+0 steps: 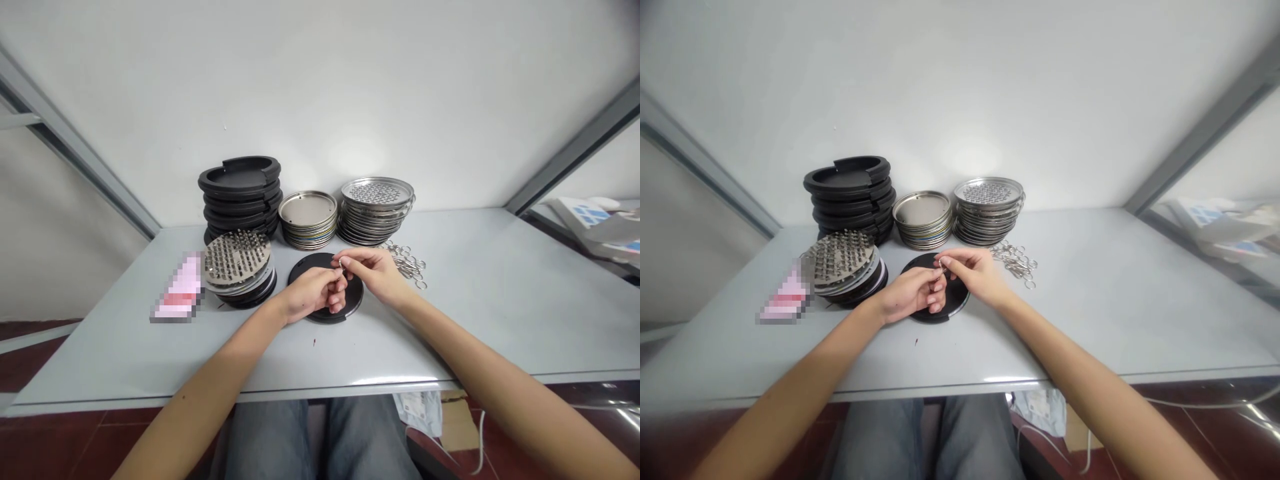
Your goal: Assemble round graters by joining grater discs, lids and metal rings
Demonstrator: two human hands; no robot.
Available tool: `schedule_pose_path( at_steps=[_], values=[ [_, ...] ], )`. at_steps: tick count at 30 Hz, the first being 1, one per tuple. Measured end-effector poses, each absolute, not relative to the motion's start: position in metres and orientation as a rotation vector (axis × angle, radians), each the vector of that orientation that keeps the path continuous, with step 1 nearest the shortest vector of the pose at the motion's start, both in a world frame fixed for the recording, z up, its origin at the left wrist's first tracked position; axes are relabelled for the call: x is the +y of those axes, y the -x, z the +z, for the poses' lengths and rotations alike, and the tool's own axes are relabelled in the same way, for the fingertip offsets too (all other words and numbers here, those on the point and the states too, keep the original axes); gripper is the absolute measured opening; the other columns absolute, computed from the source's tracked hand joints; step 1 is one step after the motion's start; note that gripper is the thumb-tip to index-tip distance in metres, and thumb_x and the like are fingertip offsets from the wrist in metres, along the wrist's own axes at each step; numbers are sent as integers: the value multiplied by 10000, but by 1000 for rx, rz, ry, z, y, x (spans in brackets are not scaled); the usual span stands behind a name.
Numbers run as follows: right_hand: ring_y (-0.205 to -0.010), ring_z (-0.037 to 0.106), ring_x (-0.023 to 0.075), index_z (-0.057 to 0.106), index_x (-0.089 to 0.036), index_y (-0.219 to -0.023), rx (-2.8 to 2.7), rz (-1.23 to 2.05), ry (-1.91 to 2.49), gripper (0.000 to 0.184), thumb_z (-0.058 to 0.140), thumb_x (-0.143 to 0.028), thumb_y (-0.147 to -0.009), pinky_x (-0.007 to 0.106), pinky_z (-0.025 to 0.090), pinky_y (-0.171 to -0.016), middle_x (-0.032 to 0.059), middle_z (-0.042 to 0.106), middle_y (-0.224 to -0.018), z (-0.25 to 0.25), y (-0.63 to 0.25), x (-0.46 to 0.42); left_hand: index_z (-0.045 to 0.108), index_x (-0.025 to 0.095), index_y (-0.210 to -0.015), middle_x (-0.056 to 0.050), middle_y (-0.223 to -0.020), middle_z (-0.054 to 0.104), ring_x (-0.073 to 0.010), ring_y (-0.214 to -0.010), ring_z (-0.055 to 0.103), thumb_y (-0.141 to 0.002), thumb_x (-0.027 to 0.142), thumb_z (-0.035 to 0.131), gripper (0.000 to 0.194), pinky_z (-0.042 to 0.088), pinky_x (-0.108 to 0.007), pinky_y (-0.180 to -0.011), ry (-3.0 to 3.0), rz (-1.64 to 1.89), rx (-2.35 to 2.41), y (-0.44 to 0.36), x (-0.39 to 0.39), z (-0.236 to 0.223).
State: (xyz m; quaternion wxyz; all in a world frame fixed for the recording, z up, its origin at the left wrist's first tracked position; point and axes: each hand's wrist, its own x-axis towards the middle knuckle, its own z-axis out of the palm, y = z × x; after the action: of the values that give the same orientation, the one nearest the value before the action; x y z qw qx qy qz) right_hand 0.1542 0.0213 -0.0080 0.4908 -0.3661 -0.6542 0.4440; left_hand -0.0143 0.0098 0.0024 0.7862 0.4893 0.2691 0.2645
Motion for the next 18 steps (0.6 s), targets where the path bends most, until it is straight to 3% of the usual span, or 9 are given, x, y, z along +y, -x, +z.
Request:
schedule_pose_path(
  at_steps=[4,8,13,18],
  values=[
    [-628,622,126,739,-154,-897,-1499,1050,966,253,692,-364,-763,248,524,-584,53,729,-778,-11,-149,22,440,176,-632,33,-484,427,-115,-477,441,-916,358,369,345,355,-246,-539,-1376,736,843,10,8,-1],
    [-586,613,118,740,-145,-867,-1438,1089,1001,239,715,-341,-734,252,530,-596,42,718,-717,-10,-149,22,544,171,-731,-20,-663,580,-143,-622,522,-930,304,385,286,381,-252,-626,-2052,898,1185,10,2,1],
    [-608,647,145,739,-145,-840,-1428,1024,1019,217,715,-328,-725,270,552,-610,47,726,-727,-10,-148,22,552,170,-900,-74,-820,615,-205,-779,581,-952,265,349,231,420,-288,-708,-2474,697,1403,12,0,1],
    [-615,666,166,747,-151,-824,-1487,914,1034,172,694,-290,-736,286,563,-614,46,733,-722,-11,-144,19,524,143,-981,-122,-854,616,-240,-785,605,-969,248,277,268,452,-327,-716,-2558,453,1517,12,5,-1]
  ],
)
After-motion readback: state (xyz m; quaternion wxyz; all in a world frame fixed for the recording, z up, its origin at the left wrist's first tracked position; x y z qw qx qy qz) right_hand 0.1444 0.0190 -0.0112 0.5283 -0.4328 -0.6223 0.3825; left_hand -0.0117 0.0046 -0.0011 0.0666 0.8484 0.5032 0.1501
